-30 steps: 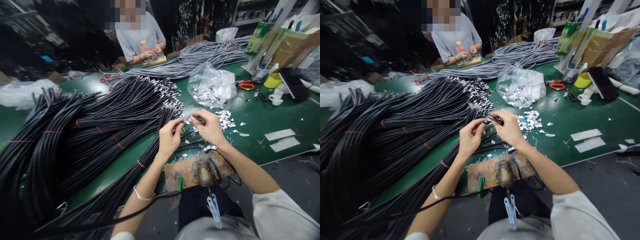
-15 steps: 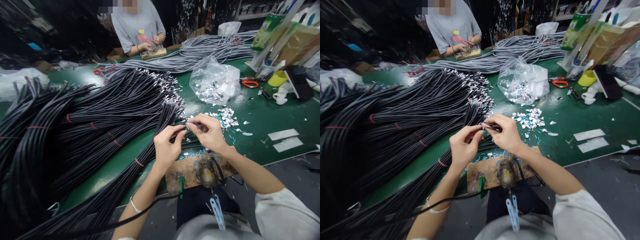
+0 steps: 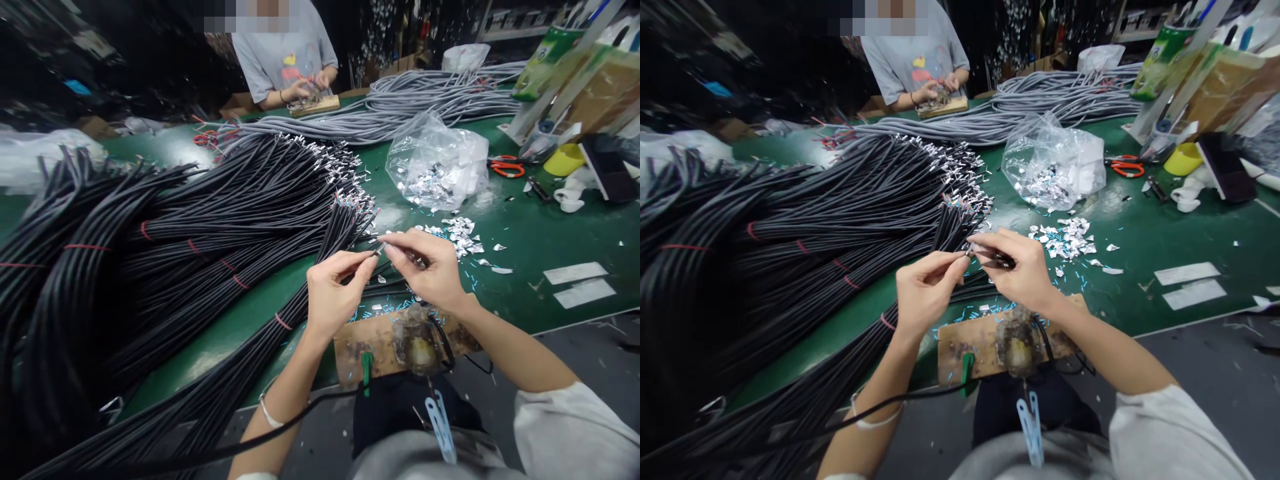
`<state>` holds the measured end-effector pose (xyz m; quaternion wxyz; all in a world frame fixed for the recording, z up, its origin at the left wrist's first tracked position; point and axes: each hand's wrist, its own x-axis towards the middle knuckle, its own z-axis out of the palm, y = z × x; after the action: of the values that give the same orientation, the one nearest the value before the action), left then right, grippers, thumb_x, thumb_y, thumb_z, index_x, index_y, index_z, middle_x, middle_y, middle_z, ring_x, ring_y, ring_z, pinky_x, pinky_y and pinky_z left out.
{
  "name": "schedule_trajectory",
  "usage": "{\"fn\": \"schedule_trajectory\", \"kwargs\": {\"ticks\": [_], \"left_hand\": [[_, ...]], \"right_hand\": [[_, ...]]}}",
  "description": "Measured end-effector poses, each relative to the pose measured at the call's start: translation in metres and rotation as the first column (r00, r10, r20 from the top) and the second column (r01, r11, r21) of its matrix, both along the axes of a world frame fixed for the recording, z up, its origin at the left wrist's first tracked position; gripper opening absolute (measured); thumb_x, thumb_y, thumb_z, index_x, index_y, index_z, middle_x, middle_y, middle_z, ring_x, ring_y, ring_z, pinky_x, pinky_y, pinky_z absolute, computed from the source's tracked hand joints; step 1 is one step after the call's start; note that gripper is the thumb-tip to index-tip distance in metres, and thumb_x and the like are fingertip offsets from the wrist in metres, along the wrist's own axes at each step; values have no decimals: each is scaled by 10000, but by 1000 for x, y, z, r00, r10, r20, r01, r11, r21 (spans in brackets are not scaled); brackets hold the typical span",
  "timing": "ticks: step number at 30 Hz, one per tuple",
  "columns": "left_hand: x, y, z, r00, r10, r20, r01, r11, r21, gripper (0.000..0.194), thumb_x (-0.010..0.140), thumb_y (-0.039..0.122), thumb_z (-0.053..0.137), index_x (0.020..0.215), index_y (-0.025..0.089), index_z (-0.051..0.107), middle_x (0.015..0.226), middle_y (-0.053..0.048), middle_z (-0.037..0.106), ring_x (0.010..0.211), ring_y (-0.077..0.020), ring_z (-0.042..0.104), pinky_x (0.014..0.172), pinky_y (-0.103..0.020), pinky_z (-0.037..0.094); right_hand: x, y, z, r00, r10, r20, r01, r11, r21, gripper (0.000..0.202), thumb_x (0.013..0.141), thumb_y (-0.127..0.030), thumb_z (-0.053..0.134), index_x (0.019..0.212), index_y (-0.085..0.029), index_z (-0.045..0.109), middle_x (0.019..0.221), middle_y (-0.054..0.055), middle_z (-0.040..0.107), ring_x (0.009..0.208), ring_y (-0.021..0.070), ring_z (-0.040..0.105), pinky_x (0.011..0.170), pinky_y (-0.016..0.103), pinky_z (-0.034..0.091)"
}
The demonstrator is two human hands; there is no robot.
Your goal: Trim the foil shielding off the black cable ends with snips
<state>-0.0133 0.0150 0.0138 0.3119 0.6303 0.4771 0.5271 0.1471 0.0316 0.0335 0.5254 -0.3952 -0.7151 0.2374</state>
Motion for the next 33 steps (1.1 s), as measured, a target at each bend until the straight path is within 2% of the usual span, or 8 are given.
{"fn": "schedule_trajectory", "kwargs": {"ticks": [3, 8, 12, 16, 23, 27, 31, 33], "left_hand": [[-1, 0, 3, 997, 59, -44, -55, 995, 79, 101, 764, 257, 687, 821, 188, 733, 706, -18, 672, 599, -103, 595, 555, -223, 496], [0, -3, 5, 979, 125, -159, -80, 961, 264, 43, 762, 197, 684, 788, 175, 709, 643, 6, 615, 551, -81, 529, 503, -208, 421], [1, -5, 6, 954, 158, -256, -69, 943, 326, 29, 774, 158, 665, 751, 162, 682, 621, 16, 578, 521, -64, 481, 494, -203, 387], [5, -6, 3, 914, 279, -293, -128, 886, 446, 53, 776, 129, 652, 743, 170, 661, 621, 24, 564, 548, -71, 500, 520, -204, 400], [9, -6, 0, 871, 389, -301, -189, 829, 526, 76, 759, 115, 666, 720, 174, 636, 607, 29, 563, 541, -76, 495, 523, -212, 395], [9, -7, 4, 883, 396, -253, -249, 851, 462, 58, 751, 134, 681, 723, 167, 643, 607, 35, 561, 503, -62, 446, 492, -209, 372], [7, -7, 7, 883, 430, -189, -328, 852, 407, 41, 740, 165, 700, 732, 168, 660, 619, 30, 582, 520, -69, 480, 495, -213, 386], [6, -6, 7, 886, 434, -162, -347, 853, 389, 42, 738, 176, 702, 729, 170, 662, 622, 27, 589, 539, -78, 505, 503, -217, 401]], "right_hand": [[-1, 0, 0, 999, 0, -47, -6, 991, -131, 169, 834, -306, 608, 803, -179, 716, 625, -3, 612, 533, 92, 453, 503, 245, 361], [-4, 6, -10, 986, 113, -126, -147, 939, -311, 263, 743, -426, 697, 679, -171, 690, 570, -17, 587, 506, 79, 424, 474, 232, 333], [-6, 6, -12, 989, 58, -133, -98, 944, -314, 236, 696, -389, 743, 660, -163, 683, 553, -22, 560, 498, 73, 401, 463, 229, 311], [-6, 1, -6, 997, 24, -75, -45, 955, -292, 176, 760, -318, 670, 695, -158, 700, 535, -22, 548, 483, 68, 373, 454, 228, 302], [-8, -2, -7, 989, 41, -144, -94, 919, -382, 142, 717, -222, 605, 776, -138, 703, 576, -14, 585, 474, 62, 409, 421, 202, 317], [-6, -2, -7, 996, 15, -89, -44, 939, -340, 159, 754, -243, 609, 856, -159, 697, 589, -22, 583, 482, 69, 426, 446, 212, 339], [-2, -2, -3, 999, -8, 35, 15, 981, -195, 283, 844, -334, 581, 1087, -200, 637, 888, 40, 667, 740, 133, 581, 639, 268, 448], [-2, -3, -2, 995, -1, 100, 13, 992, -124, 264, 876, -335, 550, 1084, -203, 644, 952, 57, 671, 815, 153, 594, 711, 299, 456]]}}
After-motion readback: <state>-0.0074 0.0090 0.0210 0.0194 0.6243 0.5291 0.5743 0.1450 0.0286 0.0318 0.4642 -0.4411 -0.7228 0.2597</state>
